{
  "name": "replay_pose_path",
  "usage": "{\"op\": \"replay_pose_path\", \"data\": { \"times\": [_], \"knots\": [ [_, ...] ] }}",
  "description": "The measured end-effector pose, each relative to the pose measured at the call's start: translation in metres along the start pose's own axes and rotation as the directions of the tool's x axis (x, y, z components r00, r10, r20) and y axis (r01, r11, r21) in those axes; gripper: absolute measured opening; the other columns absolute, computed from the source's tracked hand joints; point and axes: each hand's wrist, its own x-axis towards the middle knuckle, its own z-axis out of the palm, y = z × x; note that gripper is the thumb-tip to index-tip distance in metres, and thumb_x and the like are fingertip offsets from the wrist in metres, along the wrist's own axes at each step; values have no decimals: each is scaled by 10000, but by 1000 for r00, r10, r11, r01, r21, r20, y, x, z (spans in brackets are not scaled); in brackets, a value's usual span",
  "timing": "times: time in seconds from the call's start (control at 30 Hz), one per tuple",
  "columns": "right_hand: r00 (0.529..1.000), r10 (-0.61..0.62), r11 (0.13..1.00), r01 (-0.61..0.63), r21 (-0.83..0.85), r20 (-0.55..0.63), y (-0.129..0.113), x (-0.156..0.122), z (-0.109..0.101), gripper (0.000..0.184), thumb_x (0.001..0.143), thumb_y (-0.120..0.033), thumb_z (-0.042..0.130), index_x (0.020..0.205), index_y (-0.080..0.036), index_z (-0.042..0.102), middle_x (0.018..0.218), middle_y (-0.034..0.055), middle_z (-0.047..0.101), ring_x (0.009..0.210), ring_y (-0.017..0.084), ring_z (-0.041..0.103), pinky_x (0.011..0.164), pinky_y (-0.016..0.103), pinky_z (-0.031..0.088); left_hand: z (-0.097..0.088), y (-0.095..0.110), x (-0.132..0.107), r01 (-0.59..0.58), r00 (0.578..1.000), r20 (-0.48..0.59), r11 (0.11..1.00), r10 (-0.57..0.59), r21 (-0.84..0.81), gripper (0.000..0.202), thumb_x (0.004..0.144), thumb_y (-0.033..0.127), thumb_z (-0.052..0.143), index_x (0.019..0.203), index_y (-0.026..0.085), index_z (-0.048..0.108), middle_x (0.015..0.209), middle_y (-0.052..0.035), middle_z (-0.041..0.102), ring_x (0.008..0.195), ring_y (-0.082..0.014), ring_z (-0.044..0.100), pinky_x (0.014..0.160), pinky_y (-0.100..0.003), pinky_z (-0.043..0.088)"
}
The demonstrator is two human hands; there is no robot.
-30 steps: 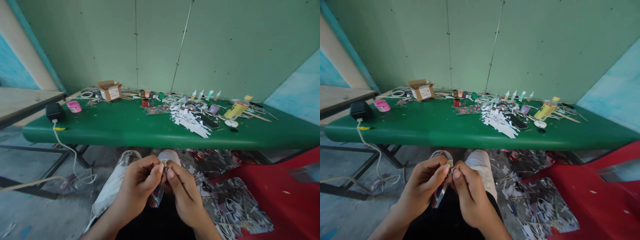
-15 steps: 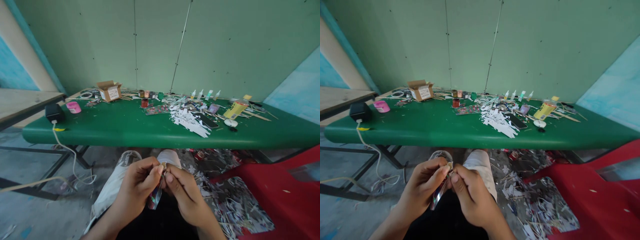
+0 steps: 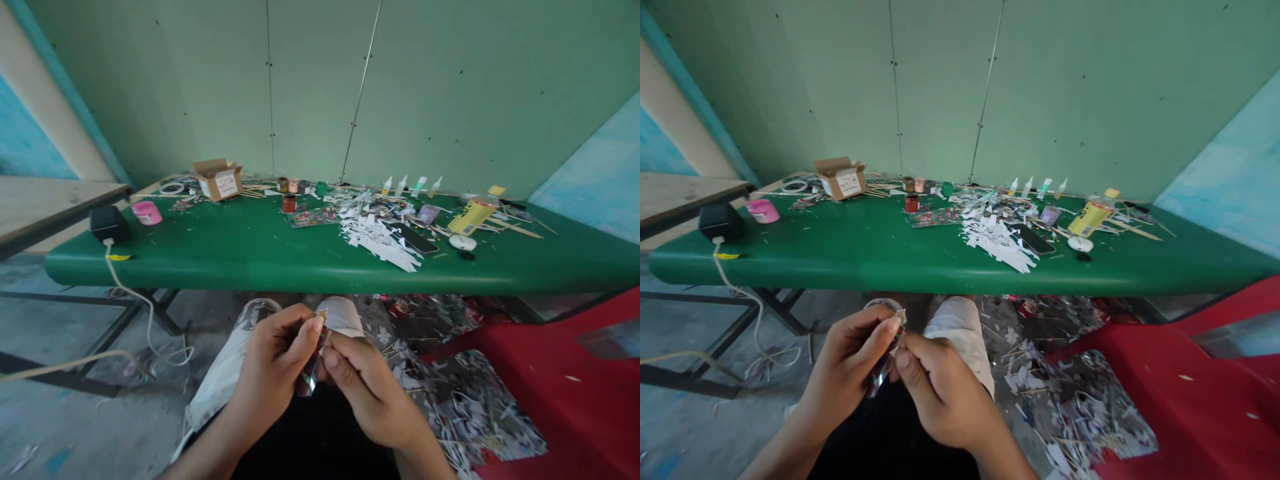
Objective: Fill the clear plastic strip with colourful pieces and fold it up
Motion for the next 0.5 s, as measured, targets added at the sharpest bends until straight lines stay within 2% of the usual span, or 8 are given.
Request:
{"op": "replay_pose_path", "data": {
  "times": [0.17,0.3,0.5],
  "knots": [
    [998,3,999,0,-43,61,3,2,-5,260,974,-242,375,752,-202,504,637,-18,521,575,107,484,548,240,372,0,-6,3,4,999,-51,999,-1,54,331,902,372,484,627,187,461,532,52,440,442,-66,422,407,-185,322],
    [994,-2,1000,1,3,106,10,3,-7,282,977,-263,363,730,-203,487,632,-15,518,564,107,480,534,242,362,1,-10,7,-37,996,-77,994,45,100,328,885,349,494,607,183,445,548,58,378,479,-64,370,428,-187,299],
    [987,-20,998,11,55,162,14,5,-8,325,977,-331,353,701,-206,470,597,-18,486,540,110,455,519,248,350,2,-8,12,-28,995,-95,992,40,122,315,874,345,489,605,184,452,521,68,347,444,-58,332,385,-177,268]
  ]
}}
